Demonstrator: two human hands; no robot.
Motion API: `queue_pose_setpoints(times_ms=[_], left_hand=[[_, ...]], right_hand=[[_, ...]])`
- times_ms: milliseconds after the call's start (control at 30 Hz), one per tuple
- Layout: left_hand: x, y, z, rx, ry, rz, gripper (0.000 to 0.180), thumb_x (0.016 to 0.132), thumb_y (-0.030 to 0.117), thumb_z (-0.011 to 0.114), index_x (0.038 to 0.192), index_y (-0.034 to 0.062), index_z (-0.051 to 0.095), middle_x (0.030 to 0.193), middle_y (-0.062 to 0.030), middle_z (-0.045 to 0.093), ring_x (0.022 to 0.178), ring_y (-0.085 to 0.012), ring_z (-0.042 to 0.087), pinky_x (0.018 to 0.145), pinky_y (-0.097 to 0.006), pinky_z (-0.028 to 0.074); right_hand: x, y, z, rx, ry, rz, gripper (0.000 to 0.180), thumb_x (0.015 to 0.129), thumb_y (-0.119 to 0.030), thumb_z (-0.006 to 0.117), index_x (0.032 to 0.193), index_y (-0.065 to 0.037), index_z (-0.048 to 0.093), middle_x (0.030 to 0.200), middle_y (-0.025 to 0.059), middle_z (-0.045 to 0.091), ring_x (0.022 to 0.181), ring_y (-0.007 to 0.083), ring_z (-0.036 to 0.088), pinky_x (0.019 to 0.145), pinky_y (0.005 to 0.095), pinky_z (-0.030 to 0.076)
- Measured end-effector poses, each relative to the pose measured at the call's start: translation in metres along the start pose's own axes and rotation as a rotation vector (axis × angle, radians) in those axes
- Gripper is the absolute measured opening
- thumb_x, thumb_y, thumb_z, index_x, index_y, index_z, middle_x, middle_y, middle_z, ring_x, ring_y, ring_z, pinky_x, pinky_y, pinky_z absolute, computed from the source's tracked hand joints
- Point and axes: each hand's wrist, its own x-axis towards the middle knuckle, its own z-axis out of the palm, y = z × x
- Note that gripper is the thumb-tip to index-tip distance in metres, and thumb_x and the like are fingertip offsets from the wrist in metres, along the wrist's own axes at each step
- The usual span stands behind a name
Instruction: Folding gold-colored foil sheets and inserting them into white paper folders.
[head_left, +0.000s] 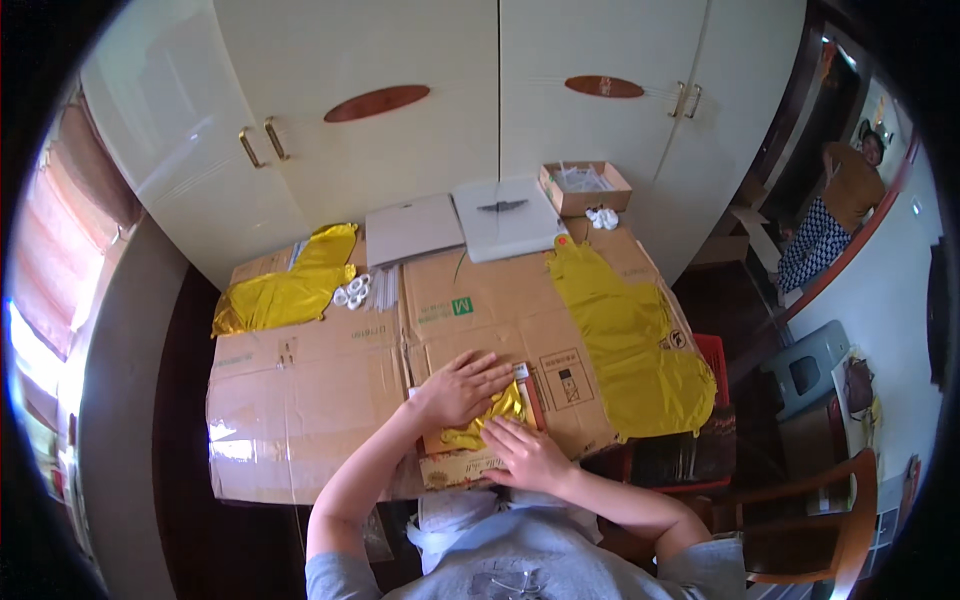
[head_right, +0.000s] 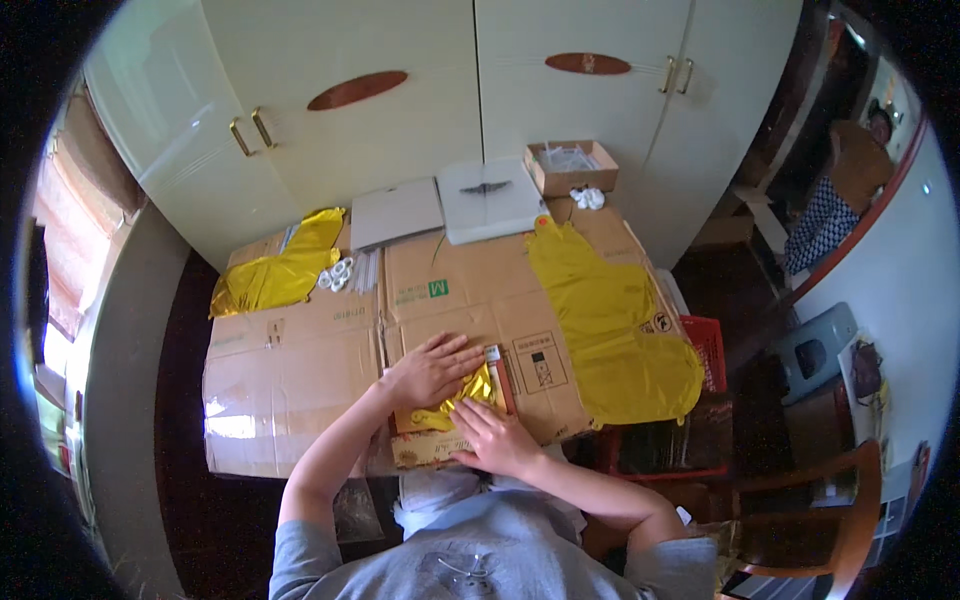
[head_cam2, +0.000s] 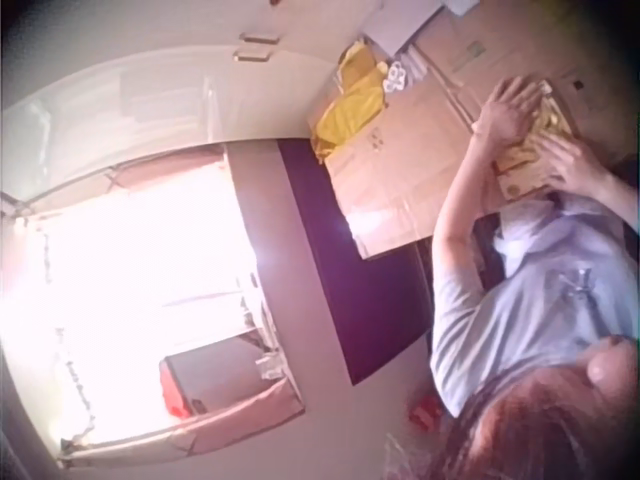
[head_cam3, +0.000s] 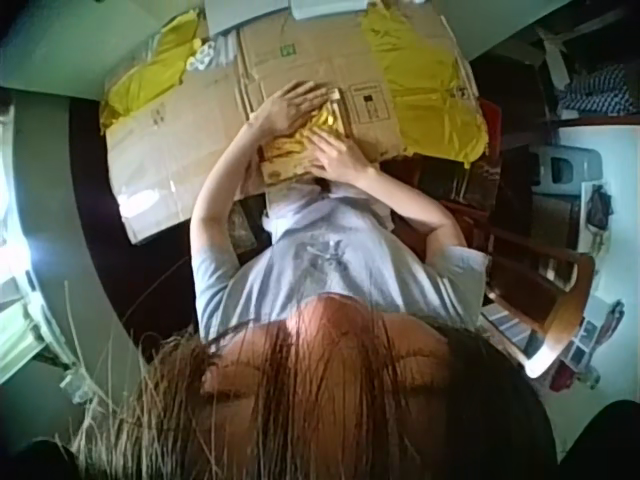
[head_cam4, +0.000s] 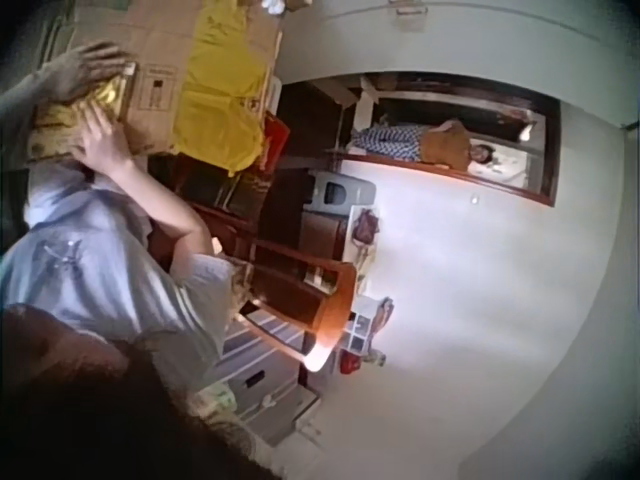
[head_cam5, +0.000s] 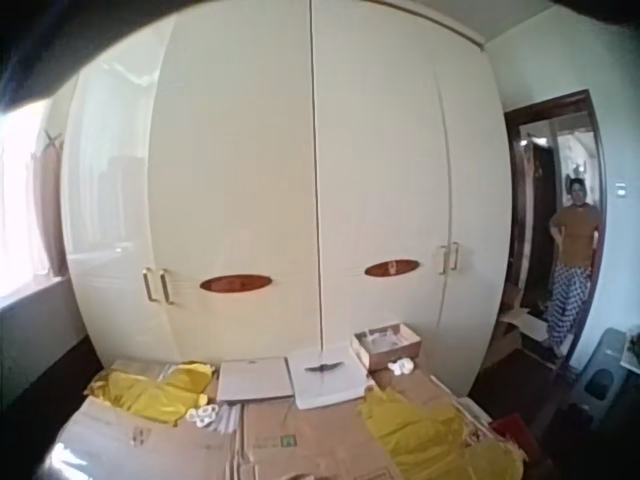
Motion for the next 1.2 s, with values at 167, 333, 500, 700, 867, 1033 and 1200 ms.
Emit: queue_pose_setpoints(times_ms=[167, 333, 500, 700, 867, 1033, 1200], left_hand=[[-0.003, 0.0, -0.001, 0.154, 0.004, 0.048, 0.053, 0.097, 0.041, 0.043, 0.149, 0.035, 0.037, 0.157, -0.0033, 0.032, 0.145, -0.0311, 0.028, 0.118, -0.053, 0.018], [-0.002, 0.001, -0.005, 0.205, 0.012, 0.082, 0.051, 0.094, 0.051, 0.044, 0.144, 0.0435, 0.041, 0.157, -0.0037, 0.032, 0.143, -0.0404, 0.028, 0.117, -0.054, 0.019], [-0.002, 0.001, -0.005, 0.143, 0.021, 0.077, 0.056, 0.089, 0.059, 0.049, 0.141, 0.0417, 0.046, 0.158, -0.0036, 0.029, 0.144, -0.0423, 0.022, 0.118, -0.054, 0.018], [-0.003, 0.0, -0.005, 0.141, -0.024, 0.063, 0.055, 0.09, 0.061, 0.048, 0.141, 0.04, 0.047, 0.159, -0.0043, 0.028, 0.145, -0.0435, 0.019, 0.118, -0.055, 0.016], [-0.003, -0.004, 0.0, 0.158, -0.021, 0.089, 0.052, 0.092, 0.061, 0.046, 0.141, 0.0429, 0.046, 0.158, -0.0058, 0.03, 0.144, -0.0452, 0.019, 0.117, -0.056, 0.016], [-0.002, -0.001, -0.003, 0.152, -0.017, 0.085, 0.053, 0.092, 0.062, 0.044, 0.142, 0.044, 0.044, 0.158, -0.0059, 0.03, 0.144, -0.0448, 0.019, 0.118, -0.055, 0.015], [-0.005, 0.0, 0.0, 0.191, -0.004, 0.068, 0.058, 0.092, 0.063, 0.042, 0.146, 0.0453, 0.036, 0.157, -0.0041, 0.031, 0.144, -0.0429, 0.022, 0.117, -0.056, 0.017]], right_hand=[[0.003, -0.001, -0.009, 0.07, 0.005, -0.002, 0.057, 0.085, -0.044, 0.066, 0.121, 0.001, 0.062, 0.13, 0.0156, 0.057, 0.126, 0.0278, 0.05, 0.105, 0.0402, 0.043], [0.008, 0.006, -0.013, 0.076, 0.017, -0.018, 0.057, 0.079, -0.039, 0.072, 0.12, -0.002, 0.061, 0.122, 0.0116, 0.056, 0.118, 0.0261, 0.05, 0.107, 0.0445, 0.039], [0.012, 0.018, -0.01, 0.066, 0.057, -0.003, 0.053, 0.085, -0.038, 0.067, 0.12, 0.001, 0.058, 0.125, 0.0145, 0.056, 0.123, 0.0306, 0.049, 0.108, 0.0473, 0.038], [0.021, 0.049, -0.01, 0.006, 0.056, 0.161, 0.047, 0.093, -0.032, 0.058, 0.119, 0.006, 0.056, 0.12, 0.0211, 0.062, 0.118, 0.0352, 0.057, 0.109, 0.0491, 0.037], [0.016, 0.059, -0.001, -0.04, 0.048, 0.134, 0.039, 0.092, -0.027, 0.058, 0.116, 0.004, 0.062, 0.119, 0.0192, 0.066, 0.118, 0.0311, 0.06, 0.109, 0.0462, 0.037], [0.026, 0.072, -0.032, 0.106, 0.076, 0.196, 0.032, 0.089, -0.02, 0.062, 0.115, 0.0, 0.065, 0.109, 0.0148, 0.068, 0.102, 0.0319, 0.065, 0.099, 0.0466, 0.046], [0.02, 0.152, -0.099, 0.434, 0.914, 0.746, 0.027, 0.092, -0.014, 0.061, 0.118, -0.004, 0.061, 0.105, 0.0141, 0.068, 0.098, 0.03, 0.065, 0.087, 0.0427, 0.051]])
